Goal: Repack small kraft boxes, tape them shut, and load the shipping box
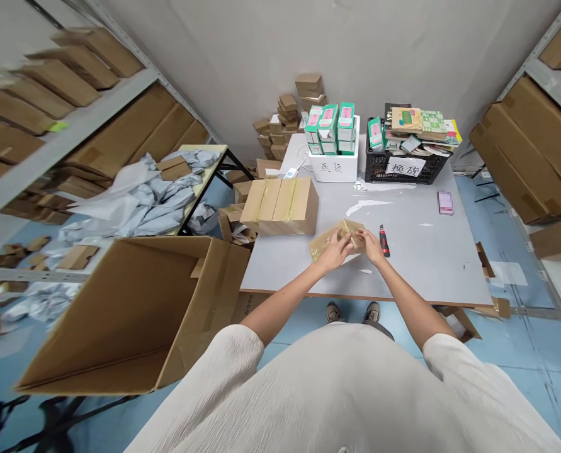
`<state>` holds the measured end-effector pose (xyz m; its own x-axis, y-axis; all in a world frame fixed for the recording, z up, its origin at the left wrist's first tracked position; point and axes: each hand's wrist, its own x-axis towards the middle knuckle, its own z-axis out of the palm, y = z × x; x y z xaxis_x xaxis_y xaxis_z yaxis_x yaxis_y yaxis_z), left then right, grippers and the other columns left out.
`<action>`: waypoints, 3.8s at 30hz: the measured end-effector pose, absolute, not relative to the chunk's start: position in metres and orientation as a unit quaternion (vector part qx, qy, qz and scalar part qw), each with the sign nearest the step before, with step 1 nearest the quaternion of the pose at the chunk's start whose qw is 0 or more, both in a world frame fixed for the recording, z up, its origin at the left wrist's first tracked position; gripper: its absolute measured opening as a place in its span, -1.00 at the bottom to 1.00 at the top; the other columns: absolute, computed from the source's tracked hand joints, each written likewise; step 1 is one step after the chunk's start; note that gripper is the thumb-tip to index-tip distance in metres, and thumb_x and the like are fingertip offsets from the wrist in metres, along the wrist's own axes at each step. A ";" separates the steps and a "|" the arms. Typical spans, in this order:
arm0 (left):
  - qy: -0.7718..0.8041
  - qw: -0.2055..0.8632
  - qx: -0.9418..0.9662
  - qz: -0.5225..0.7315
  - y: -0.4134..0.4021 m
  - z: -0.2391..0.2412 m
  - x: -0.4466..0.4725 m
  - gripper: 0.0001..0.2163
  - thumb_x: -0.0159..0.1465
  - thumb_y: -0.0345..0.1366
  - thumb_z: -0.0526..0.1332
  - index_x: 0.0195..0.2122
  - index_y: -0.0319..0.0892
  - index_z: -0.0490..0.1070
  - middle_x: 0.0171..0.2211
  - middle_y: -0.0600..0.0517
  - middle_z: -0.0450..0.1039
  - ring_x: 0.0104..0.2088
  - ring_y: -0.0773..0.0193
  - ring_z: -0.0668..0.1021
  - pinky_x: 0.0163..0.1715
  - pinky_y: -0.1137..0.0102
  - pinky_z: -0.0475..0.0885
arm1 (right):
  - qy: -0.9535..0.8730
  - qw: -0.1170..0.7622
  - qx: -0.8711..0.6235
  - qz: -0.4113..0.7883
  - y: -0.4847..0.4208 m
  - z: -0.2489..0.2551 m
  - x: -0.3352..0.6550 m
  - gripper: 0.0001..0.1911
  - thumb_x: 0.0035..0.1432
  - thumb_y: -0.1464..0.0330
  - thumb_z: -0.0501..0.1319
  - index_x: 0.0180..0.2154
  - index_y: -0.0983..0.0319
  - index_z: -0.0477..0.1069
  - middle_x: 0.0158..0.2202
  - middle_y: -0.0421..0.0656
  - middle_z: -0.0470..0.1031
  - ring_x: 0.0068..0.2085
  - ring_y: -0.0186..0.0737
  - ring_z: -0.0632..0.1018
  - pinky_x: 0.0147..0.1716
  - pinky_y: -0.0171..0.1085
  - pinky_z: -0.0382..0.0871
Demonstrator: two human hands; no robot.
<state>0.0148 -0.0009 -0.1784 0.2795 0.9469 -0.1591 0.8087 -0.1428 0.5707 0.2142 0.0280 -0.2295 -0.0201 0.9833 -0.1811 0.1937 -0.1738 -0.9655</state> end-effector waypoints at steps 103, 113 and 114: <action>0.655 0.221 0.722 -0.031 0.051 -0.235 -0.037 -0.34 0.51 0.01 0.18 0.58 -0.02 0.16 0.65 -0.11 -0.05 0.64 -0.15 0.03 0.56 -0.14 0.05 | -0.526 0.068 -0.741 0.411 0.054 -0.336 0.336 -0.65 0.28 0.29 0.30 0.08 0.21 0.49 0.13 0.02 0.61 0.10 -0.08 0.62 0.04 -0.25 0.45; 0.645 0.204 0.736 -0.025 0.056 -0.248 -0.049 -0.31 0.51 0.05 0.22 0.59 -0.04 0.15 0.63 -0.15 0.02 0.62 -0.18 0.07 0.54 -0.13 0.13 | -0.573 -0.028 -0.731 0.370 0.064 -0.346 0.300 -0.53 0.32 0.16 0.37 0.14 0.20 0.33 0.17 0.09 0.50 0.14 0.05 0.58 -0.02 -0.18 0.43; 0.639 0.203 0.742 -0.018 0.056 -0.250 -0.051 -0.31 0.51 0.04 0.22 0.59 -0.05 0.15 0.63 -0.16 0.03 0.62 -0.18 0.08 0.54 -0.12 0.15 | -0.574 -0.032 -0.729 0.372 0.065 -0.344 0.300 -0.53 0.32 0.20 0.36 0.15 0.20 0.32 0.17 0.09 0.51 0.12 0.05 0.59 -0.04 -0.18 0.44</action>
<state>-0.0506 0.0562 -0.2502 0.1822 0.9411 -0.2850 0.9553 -0.1008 0.2779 0.2997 0.0645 -0.3444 0.0641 0.8129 -0.5789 0.8605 -0.3388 -0.3805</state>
